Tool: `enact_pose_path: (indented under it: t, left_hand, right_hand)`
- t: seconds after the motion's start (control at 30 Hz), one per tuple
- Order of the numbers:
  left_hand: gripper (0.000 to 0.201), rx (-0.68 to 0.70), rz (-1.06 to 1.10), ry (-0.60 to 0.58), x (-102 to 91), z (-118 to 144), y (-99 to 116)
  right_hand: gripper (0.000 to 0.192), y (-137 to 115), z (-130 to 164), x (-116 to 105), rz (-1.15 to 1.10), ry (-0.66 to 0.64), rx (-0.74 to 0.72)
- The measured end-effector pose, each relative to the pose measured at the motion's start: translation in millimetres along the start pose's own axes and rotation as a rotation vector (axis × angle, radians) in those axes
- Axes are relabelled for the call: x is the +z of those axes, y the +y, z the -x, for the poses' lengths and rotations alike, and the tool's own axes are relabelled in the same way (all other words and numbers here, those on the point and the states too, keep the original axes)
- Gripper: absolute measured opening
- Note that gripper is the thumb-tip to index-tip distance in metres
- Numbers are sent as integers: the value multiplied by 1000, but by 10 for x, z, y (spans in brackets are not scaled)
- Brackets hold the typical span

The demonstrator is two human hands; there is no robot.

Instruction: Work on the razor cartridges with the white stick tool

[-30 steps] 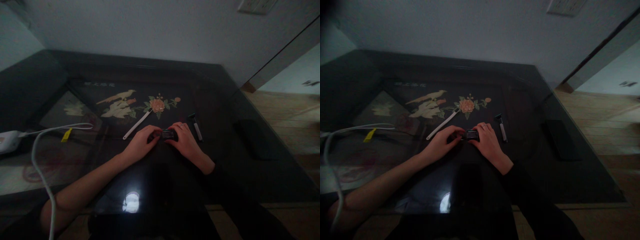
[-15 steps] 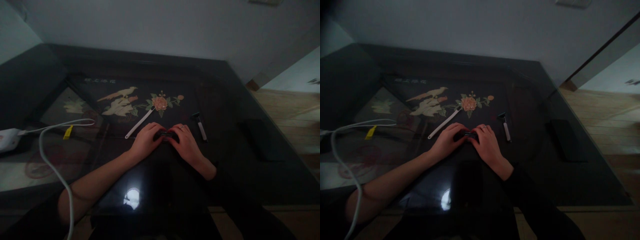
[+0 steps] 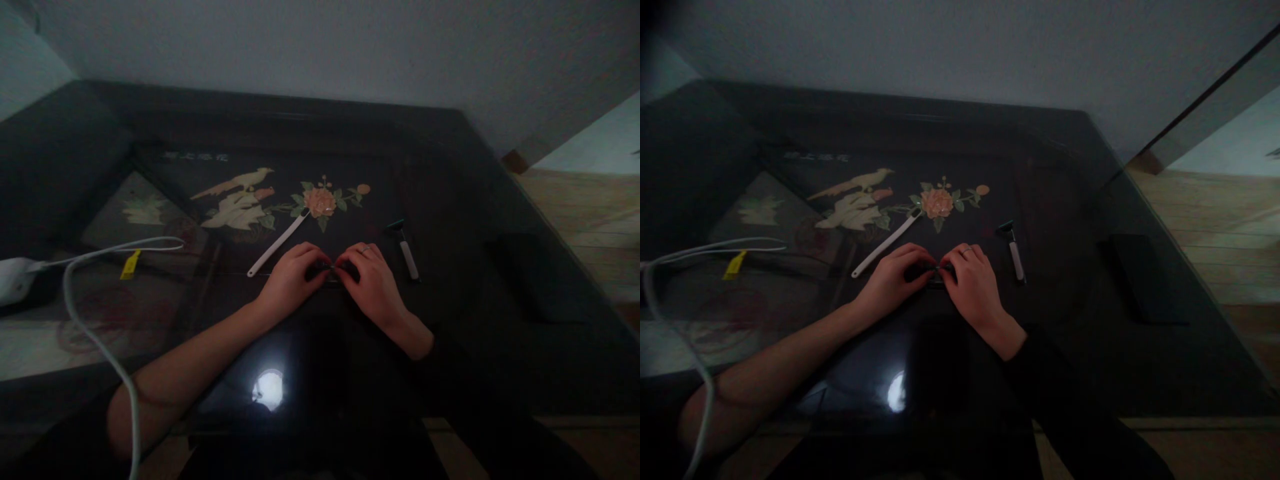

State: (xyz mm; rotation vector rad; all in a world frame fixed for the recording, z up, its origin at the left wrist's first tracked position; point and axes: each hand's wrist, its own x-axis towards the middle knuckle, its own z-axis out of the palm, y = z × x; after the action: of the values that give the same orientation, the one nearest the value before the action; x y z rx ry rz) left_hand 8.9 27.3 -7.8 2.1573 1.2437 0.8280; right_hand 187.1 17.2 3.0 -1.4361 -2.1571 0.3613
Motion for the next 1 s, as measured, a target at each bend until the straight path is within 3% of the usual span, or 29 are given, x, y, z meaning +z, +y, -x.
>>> enact_pose_path:
  t: [0.43,0.67,0.87,1.0]
  left_hand:
    - [9,0,5,-2,-4,-2,2]
    - [10,-3,7,8,-8,9,2]
    - [6,47,118,64,-65,5,64]
    - [10,-25,221,47,-93,6,89]
  right_hand:
    - [9,71,1,-20,-22,-13,-60]
    - [11,89,-7,-53,-90,53,-78]
    - [7,55,18,-178,-332,76,17]
    - [6,33,41,-241,-442,28,102]
